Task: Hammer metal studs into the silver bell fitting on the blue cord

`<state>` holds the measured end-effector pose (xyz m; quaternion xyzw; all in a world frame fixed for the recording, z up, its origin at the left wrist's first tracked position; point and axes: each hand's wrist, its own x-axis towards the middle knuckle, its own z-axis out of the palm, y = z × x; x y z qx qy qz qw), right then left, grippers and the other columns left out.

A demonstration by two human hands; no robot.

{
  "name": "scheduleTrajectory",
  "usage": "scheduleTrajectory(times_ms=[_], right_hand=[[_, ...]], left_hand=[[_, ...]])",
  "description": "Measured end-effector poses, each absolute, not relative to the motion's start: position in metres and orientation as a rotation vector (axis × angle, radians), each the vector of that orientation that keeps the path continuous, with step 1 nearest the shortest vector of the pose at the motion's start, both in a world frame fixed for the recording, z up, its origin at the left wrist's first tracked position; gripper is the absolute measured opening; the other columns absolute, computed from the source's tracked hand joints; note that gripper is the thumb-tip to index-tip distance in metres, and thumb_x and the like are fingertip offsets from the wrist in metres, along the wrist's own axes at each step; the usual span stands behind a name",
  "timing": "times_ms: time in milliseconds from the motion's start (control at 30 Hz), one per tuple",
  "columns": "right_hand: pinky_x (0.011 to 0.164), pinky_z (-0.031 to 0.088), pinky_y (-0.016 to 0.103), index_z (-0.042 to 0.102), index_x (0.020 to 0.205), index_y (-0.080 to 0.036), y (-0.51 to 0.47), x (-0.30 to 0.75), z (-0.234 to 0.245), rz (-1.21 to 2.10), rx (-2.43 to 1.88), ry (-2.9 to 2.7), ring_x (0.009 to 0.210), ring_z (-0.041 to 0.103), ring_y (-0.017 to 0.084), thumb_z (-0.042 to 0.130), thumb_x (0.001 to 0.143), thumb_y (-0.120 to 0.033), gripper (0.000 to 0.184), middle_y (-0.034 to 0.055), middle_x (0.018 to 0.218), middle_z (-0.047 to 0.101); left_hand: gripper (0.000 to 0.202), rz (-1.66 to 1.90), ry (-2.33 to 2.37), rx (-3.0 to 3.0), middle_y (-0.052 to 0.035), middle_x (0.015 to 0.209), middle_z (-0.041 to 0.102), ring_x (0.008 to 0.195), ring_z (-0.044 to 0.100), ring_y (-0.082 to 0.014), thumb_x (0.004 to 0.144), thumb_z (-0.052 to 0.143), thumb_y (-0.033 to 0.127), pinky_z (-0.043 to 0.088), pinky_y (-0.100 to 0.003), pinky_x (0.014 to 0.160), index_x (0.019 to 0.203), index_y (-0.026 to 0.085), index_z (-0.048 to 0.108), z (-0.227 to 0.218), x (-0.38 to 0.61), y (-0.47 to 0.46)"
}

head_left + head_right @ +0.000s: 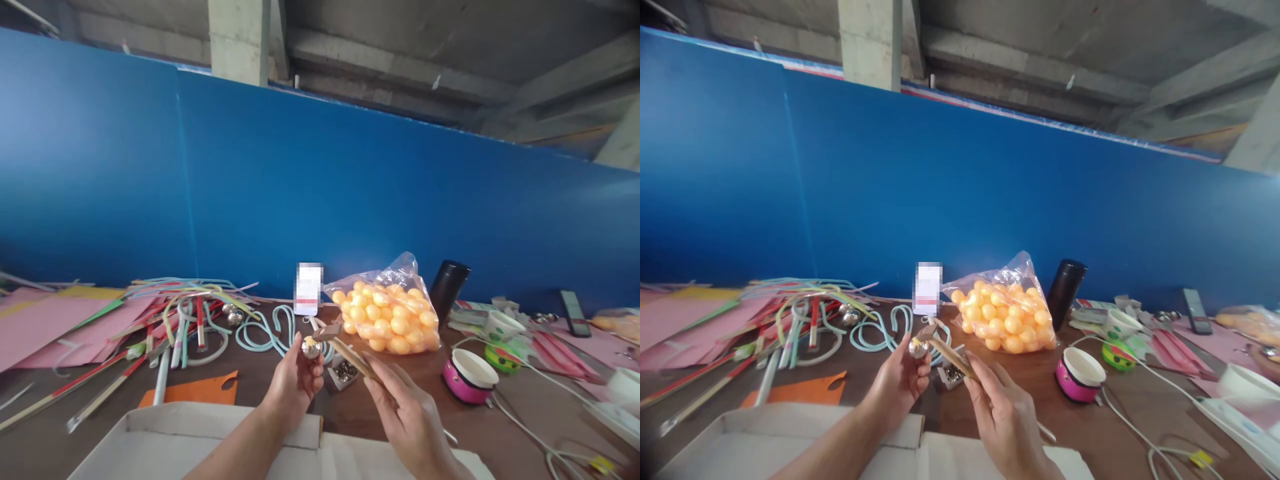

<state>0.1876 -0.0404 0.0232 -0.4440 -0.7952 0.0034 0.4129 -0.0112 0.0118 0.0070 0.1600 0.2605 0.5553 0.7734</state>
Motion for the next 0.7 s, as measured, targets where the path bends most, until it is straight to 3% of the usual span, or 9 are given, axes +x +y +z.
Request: scheduleTrajectory(times_ms=[233,400,700], right_hand=[[0.077,0.053,0.03,0.044,0.132,-0.025,-0.043,0.194,0.03,-0.094,-1.094,-2.027,0.091,0.064,0.022,0.05,0.087,-0.018,0.046,0.0091,0.107,0.064],[0.068,0.054,0.03,0.051,0.127,-0.026,-0.045,0.194,0.033,-0.152,-1.236,-2.085,0.08,0.066,0.022,0.049,0.087,-0.024,0.039,0.0085,0.095,0.066],[0.07,0.053,0.029,0.054,0.124,-0.026,-0.042,0.192,0.032,-0.068,-1.259,-2.053,0.08,0.066,0.021,0.046,0.089,-0.024,0.036,0.0081,0.096,0.066]], left_hand=[[0.031,1.211,0.514,0.359,-0.0027,0.063,0.057,0.046,0.044,-0.0071,0.085,0.05,0.045,0.034,-0.016,0.041,0.08,0.015,0.054,0.008,-0.013,0.01],[0.032,1.211,0.526,0.347,-0.0021,0.063,0.055,0.045,0.043,-0.0067,0.085,0.049,0.045,0.033,-0.016,0.04,0.084,0.014,0.056,0.008,-0.012,0.011],[0.032,1.207,0.577,0.363,-0.0023,0.061,0.055,0.045,0.043,-0.0071,0.085,0.049,0.046,0.034,-0.017,0.041,0.08,0.015,0.053,0.007,-0.011,0.01]])
